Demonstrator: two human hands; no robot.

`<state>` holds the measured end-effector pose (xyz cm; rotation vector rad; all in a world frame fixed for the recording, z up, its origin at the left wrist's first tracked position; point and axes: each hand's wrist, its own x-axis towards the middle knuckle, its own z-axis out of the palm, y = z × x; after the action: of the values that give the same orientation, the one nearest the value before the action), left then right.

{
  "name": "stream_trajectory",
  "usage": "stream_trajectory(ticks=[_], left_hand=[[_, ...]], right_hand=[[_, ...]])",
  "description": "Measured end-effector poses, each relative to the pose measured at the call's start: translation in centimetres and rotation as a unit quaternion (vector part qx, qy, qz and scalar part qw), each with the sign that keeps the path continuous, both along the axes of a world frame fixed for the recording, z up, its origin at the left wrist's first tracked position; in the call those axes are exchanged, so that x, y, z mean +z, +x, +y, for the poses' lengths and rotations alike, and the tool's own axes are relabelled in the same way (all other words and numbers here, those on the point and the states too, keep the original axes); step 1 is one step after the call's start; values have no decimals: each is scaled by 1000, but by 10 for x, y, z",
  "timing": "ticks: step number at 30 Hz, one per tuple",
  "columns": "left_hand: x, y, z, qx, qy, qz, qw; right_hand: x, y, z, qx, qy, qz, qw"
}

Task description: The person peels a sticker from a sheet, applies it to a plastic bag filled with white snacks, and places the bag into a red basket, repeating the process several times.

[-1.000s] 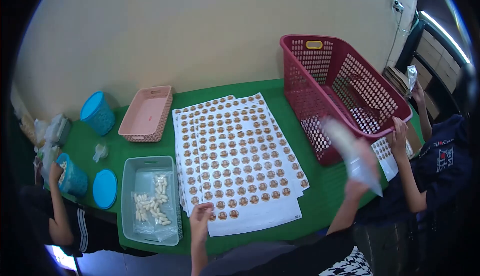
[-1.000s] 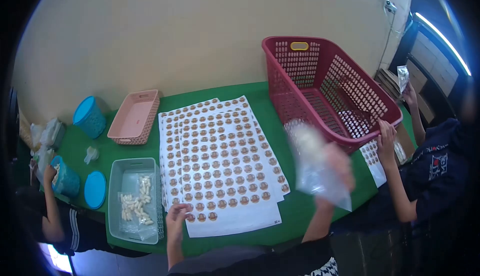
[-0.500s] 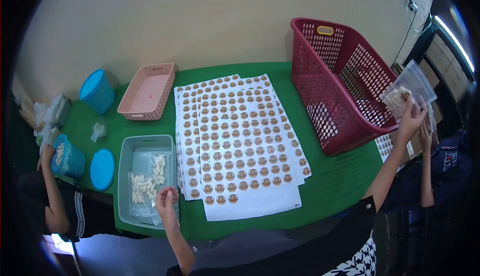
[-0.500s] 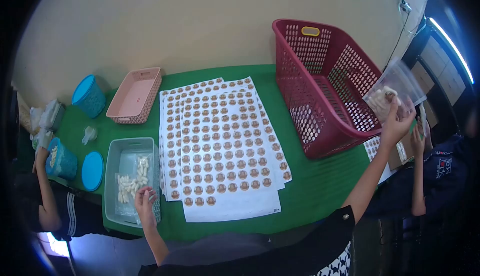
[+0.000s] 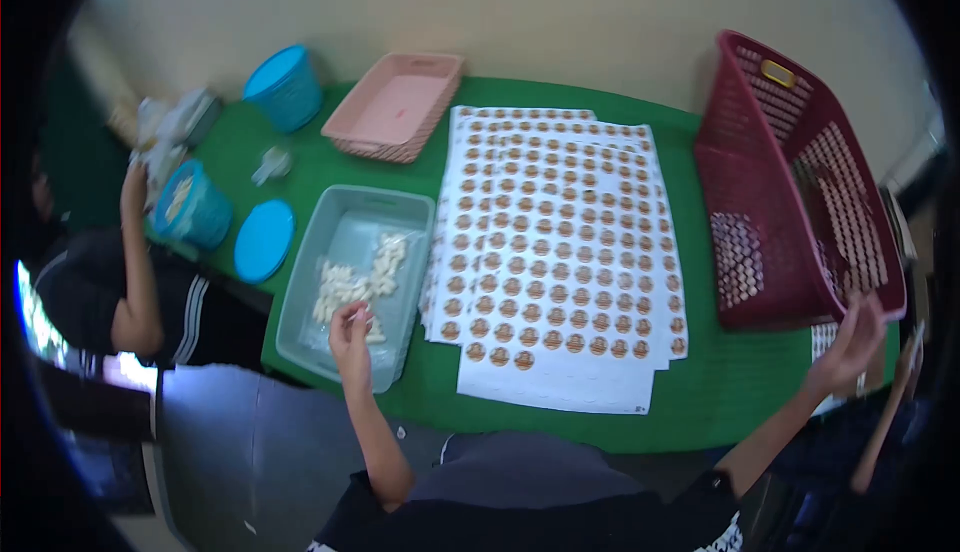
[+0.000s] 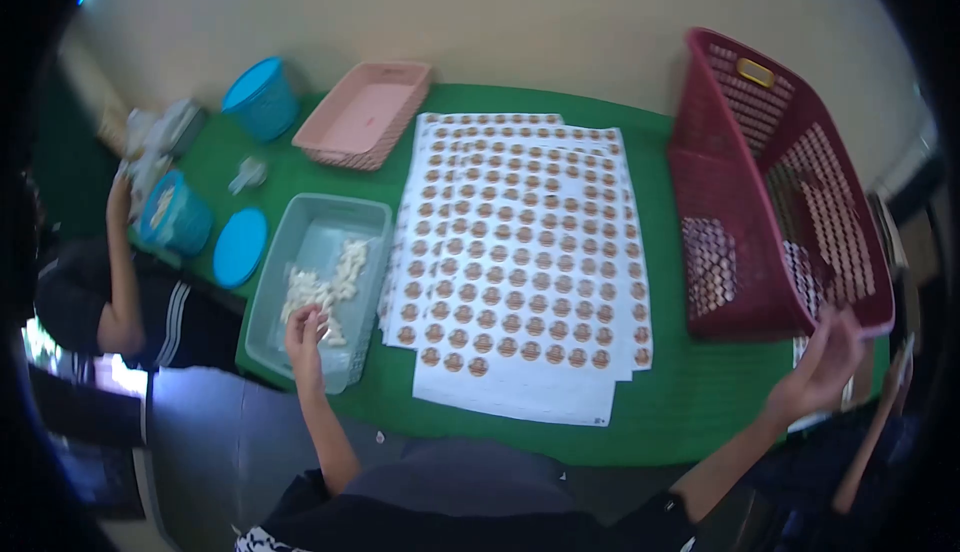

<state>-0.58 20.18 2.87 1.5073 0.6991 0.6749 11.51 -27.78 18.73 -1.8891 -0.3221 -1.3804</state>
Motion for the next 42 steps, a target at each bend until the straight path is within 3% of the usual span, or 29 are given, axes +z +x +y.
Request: stream_trajectory(ticks=[3, 4, 5, 7, 9, 10, 13, 17, 20, 23, 25, 26, 28, 29, 31, 34, 36, 38, 40, 42], left_hand=[[-17, -9, 21, 43, 66, 84, 993], [-19, -12, 25, 61, 67, 90, 992], [-21, -13, 26, 76, 73, 113, 988], [-26, -13, 29, 101, 78, 140, 982], [-32, -12, 32, 181, -53, 127, 974], [-33, -13, 35, 186, -52, 131, 972], [-39, -12, 39, 108, 67, 283, 951], [-69, -13, 59, 60, 137, 292, 945], [-69, -15, 69, 104, 191, 327, 920], [-55, -19, 75, 53, 155, 293, 942], [-28, -21, 70, 39, 110, 188, 975], [-7, -20, 61, 35, 110, 188, 975], [34, -16, 36, 72, 14, 2, 997], [43, -14, 27, 69, 12, 3, 998], [52, -8, 7, -37, -67, -57, 995], [51, 8, -38, -213, -118, 39, 969], [41, 17, -66, -320, -160, 74, 931], [34, 21, -88, -361, -176, 71, 913], [28, 23, -98, -463, -256, 78, 845], [16, 24, -94, -495, -261, 82, 825]], right_hand=[[-51, -23, 68, 183, 13, 125, 975], [-80, -27, 87, 156, 36, 222, 962], [-105, -33, 108, 221, 95, 314, 918], [-163, -43, 136, 250, 31, 431, 867], [-187, -57, 167, 337, 62, 504, 793], [-185, -63, 177, 355, 4, 504, 788], [-190, -68, 185, 400, -66, 491, 771], [-189, -63, 184, 416, -134, 490, 754], [-187, -59, 183, 409, -137, 486, 760], [-187, -57, 183, 403, -129, 490, 762], [-185, -57, 184, 400, -132, 494, 761], [-181, -57, 185, 409, -102, 497, 758], [-177, -56, 185, 415, -73, 501, 756], [-176, -55, 185, 421, -65, 494, 758], [-170, -52, 189, 423, -56, 486, 763], [-148, -53, 204, 384, -28, 433, 815], [-141, -52, 210, 354, -57, 316, 879], [-140, -50, 201, 346, -77, 329, 875], [-137, -46, 192, 377, -206, 323, 843], [-139, -48, 189, 398, -144, 345, 838]])
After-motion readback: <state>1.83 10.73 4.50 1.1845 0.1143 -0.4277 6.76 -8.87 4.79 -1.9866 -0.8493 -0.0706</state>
